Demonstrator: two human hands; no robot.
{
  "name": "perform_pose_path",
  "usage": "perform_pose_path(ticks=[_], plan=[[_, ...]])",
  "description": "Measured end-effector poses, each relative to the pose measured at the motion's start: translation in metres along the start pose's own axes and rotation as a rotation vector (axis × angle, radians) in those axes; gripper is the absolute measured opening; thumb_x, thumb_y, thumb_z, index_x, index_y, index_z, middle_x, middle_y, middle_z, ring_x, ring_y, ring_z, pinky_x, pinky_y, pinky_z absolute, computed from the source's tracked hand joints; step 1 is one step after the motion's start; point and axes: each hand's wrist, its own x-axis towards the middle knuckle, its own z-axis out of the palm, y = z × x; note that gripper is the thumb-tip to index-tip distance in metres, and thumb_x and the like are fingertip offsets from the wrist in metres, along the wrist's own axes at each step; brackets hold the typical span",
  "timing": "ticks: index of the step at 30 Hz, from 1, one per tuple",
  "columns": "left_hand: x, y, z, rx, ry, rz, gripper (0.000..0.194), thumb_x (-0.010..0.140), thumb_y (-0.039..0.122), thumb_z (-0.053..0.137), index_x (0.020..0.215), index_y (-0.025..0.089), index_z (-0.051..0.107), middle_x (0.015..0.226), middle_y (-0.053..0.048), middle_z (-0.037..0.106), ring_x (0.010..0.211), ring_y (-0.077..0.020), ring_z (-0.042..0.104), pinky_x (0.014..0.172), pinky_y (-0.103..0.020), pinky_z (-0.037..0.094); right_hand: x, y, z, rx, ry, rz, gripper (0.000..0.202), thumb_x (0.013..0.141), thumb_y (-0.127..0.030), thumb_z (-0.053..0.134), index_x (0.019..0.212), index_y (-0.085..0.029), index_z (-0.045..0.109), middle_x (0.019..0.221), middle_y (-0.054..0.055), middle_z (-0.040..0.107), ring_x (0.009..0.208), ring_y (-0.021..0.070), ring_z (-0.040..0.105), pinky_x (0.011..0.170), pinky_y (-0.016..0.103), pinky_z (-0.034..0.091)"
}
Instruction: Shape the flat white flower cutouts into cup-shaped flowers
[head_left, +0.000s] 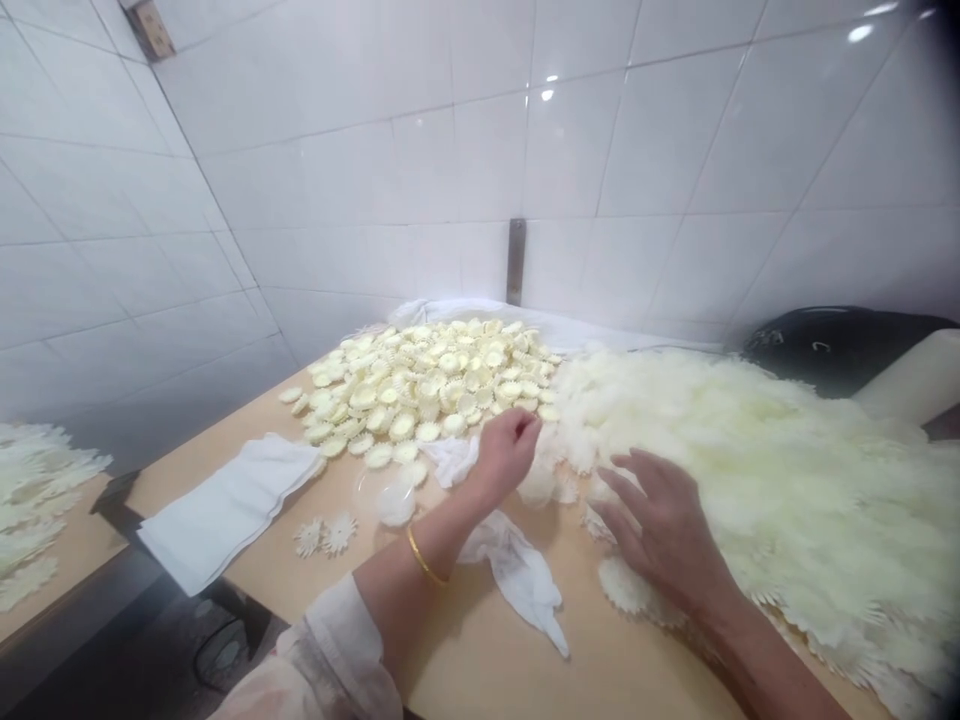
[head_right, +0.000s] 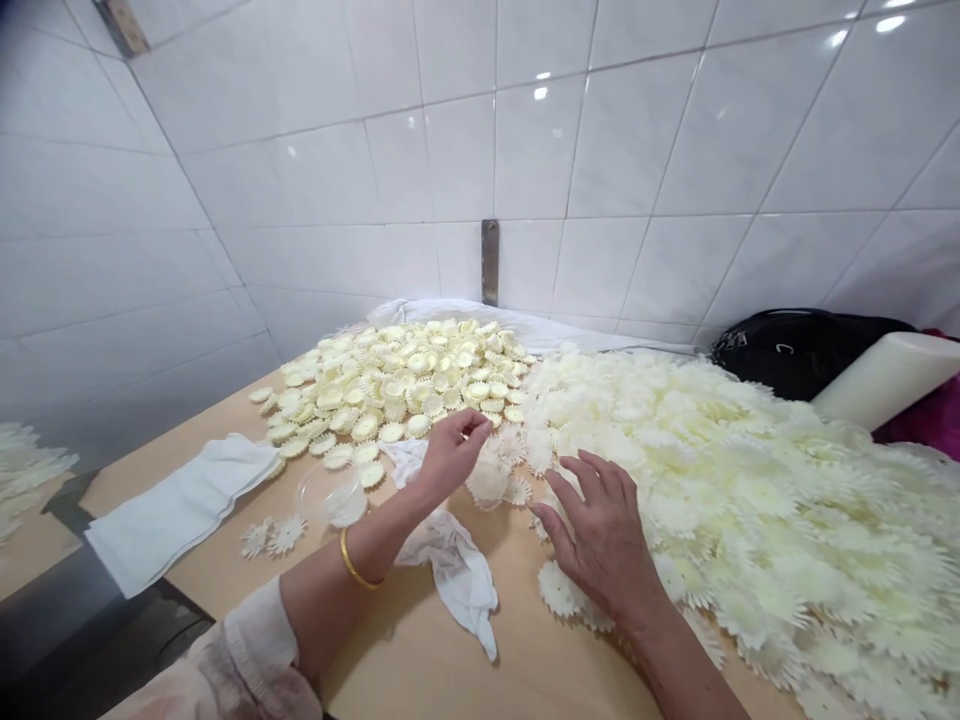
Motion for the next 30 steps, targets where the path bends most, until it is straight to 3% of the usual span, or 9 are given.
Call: perform_pose_path(ticks=[3,6,9,11,14,18,24,30], plan=[[-0.015,0.014,-0.030,0.072,-0.055,0.084,0.023,0.080,0.027,0.040,0.060,0.016,0.046,0.054,0.003,0.043,0.052,-0.0085,0.038,0.050,-0.021,0.029,0.001,-0.006,-0.001,0.034,-0.029,-0.026,0.021,0.081,-0.031,0.048,0.091,-0.016,0.059,0.099,0.011,0.056,0.100,0.0279,0.044,0.082,0.044,0.035],[-0.046,0.024,-0.067,0.230,-0.138,0.141,0.023,0.082,0.024,0.039,0.062,0.016,0.048,0.056,0.002,0.045,0.051,-0.0081,0.038,0.050,-0.021,0.029,0.000,-0.003,0.000,0.035,0.006,-0.027,0.020,0.081,-0.031,0.048,0.086,-0.015,0.060,0.094,0.011,0.057,0.098,0.0272,0.046,0.081,0.043,0.036],[-0.085,0.016,-0.096,0.399,-0.134,0.102,0.022,0.083,0.023,0.037,0.069,0.016,0.052,0.058,0.000,0.048,0.051,-0.0091,0.041,0.049,-0.022,0.031,0.000,0.000,-0.001,0.027,0.048,-0.021,0.021,0.082,-0.030,0.048,0.083,-0.014,0.061,0.090,0.011,0.058,0.095,0.0265,0.047,0.080,0.041,0.037],[-0.110,0.003,-0.107,0.518,-0.098,0.103,0.021,0.083,0.021,0.037,0.071,0.016,0.054,0.064,-0.002,0.052,0.057,-0.0111,0.046,0.053,-0.023,0.035,0.000,0.000,-0.002,0.028,0.059,-0.020,0.021,0.082,-0.030,0.047,0.082,-0.014,0.061,0.088,0.011,0.058,0.093,0.0260,0.048,0.079,0.041,0.038],[-0.137,-0.020,-0.108,0.644,-0.008,0.208,0.016,0.081,0.017,0.039,0.083,0.017,0.055,0.078,-0.006,0.057,0.073,-0.0151,0.052,0.063,-0.025,0.041,0.001,-0.002,-0.002,0.039,0.064,-0.029,0.021,0.082,-0.031,0.047,0.081,-0.014,0.061,0.088,0.011,0.058,0.092,0.0257,0.049,0.078,0.040,0.038],[-0.146,-0.037,-0.097,0.804,-0.003,0.275,0.019,0.080,0.014,0.040,0.092,0.017,0.055,0.095,-0.009,0.057,0.086,-0.0182,0.051,0.068,-0.028,0.044,0.002,-0.005,-0.002,0.057,0.089,-0.030,0.020,0.082,-0.029,0.047,0.079,-0.015,0.060,0.087,0.010,0.058,0.091,0.0249,0.049,0.078,0.039,0.038],[-0.135,-0.035,-0.091,0.859,-0.086,0.287,0.022,0.079,0.011,0.035,0.078,0.017,0.056,0.081,-0.009,0.057,0.078,-0.0178,0.052,0.063,-0.028,0.045,0.004,-0.009,-0.005,0.072,0.104,-0.003,0.017,0.081,-0.027,0.048,0.077,-0.015,0.060,0.084,0.009,0.056,0.089,0.0233,0.048,0.077,0.038,0.037],[-0.123,-0.032,-0.086,0.744,-0.039,0.247,0.022,0.081,0.016,0.034,0.072,0.018,0.054,0.079,-0.008,0.057,0.077,-0.0170,0.054,0.066,-0.027,0.042,0.003,-0.007,-0.003,0.096,0.048,0.052,0.017,0.082,-0.026,0.047,0.078,-0.015,0.059,0.085,0.009,0.055,0.088,0.0225,0.046,0.078,0.038,0.036]])
